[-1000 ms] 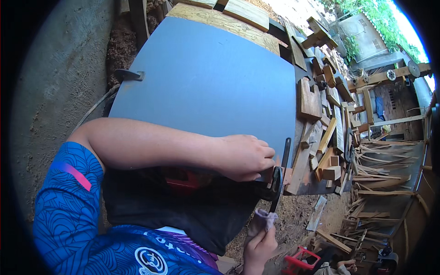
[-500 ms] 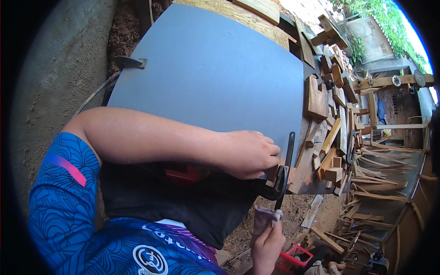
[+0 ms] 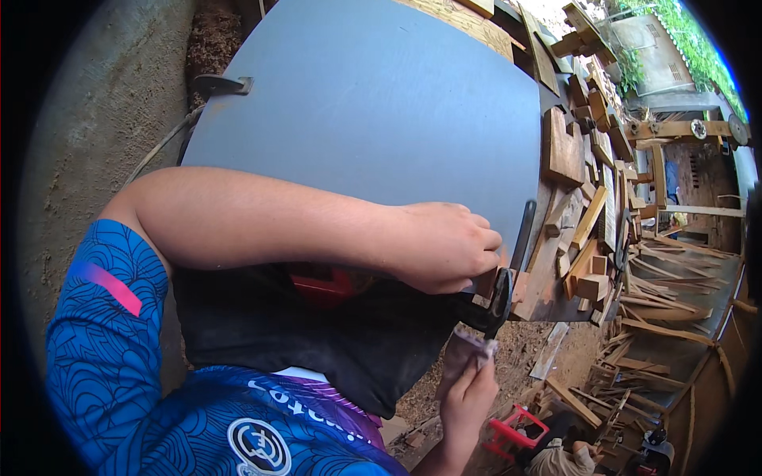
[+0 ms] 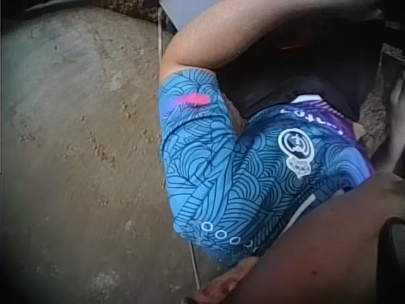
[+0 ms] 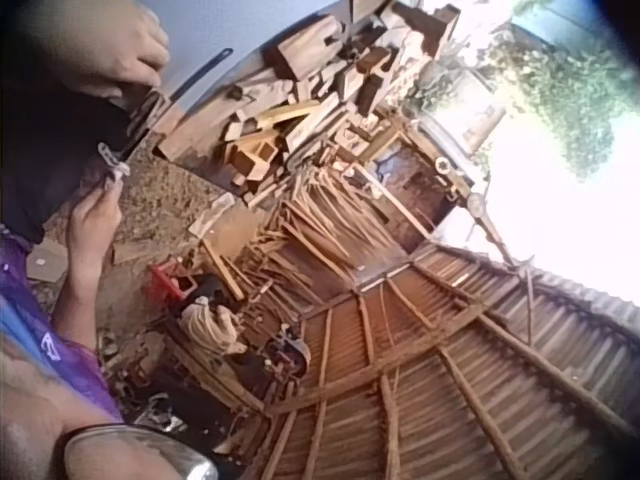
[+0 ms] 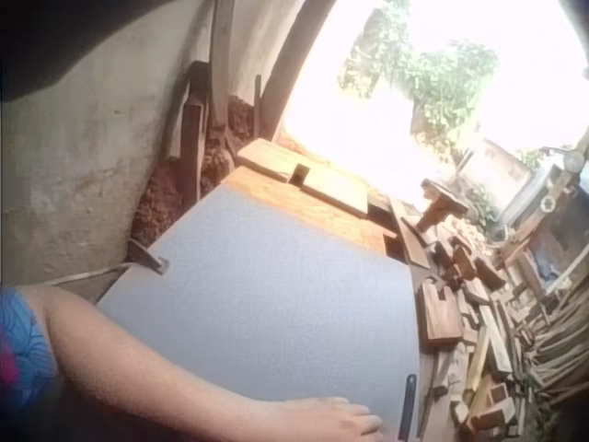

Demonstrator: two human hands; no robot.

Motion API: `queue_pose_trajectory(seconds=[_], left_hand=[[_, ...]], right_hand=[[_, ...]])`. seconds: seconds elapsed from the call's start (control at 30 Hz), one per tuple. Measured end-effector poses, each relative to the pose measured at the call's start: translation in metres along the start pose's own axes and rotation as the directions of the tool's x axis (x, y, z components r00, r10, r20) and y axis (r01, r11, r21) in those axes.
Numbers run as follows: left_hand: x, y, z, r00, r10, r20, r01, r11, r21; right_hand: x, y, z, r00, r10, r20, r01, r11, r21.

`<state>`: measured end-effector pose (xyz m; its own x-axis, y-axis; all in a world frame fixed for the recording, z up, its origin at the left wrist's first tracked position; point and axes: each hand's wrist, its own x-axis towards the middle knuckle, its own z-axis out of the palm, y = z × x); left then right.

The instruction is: Sawing a small piece of wood and then sanding the edge with a cloth in a woodworking shop.

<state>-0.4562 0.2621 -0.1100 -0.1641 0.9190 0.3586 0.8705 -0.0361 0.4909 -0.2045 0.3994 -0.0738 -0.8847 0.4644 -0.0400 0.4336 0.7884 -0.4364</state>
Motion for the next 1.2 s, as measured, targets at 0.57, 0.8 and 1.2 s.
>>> queue_pose_trajectory(seconds=[0.57, 0.8, 1.2], left_hand=[[-0.004, -0.006, 0.002, 0.999, 0.02, -0.041, -0.02, 1.0, 0.001], [-0.007, -0.007, 0.0, 0.998, 0.007, -0.057, -0.006, 1.0, 0.01], [-0.008, -0.003, 0.001, 0.998, 0.008, -0.058, -0.008, 1.0, -0.005]], right_hand=[[0.05, 0.013, 0.047, 0.993, -0.041, -0.112, 0.05, 0.996, 0.076], [0.012, 0.017, 0.053, 0.989, -0.038, -0.141, 0.054, 0.992, 0.113], [0.05, 0.01, 0.054, 0.998, -0.007, -0.057, 0.015, 0.99, 0.14]])
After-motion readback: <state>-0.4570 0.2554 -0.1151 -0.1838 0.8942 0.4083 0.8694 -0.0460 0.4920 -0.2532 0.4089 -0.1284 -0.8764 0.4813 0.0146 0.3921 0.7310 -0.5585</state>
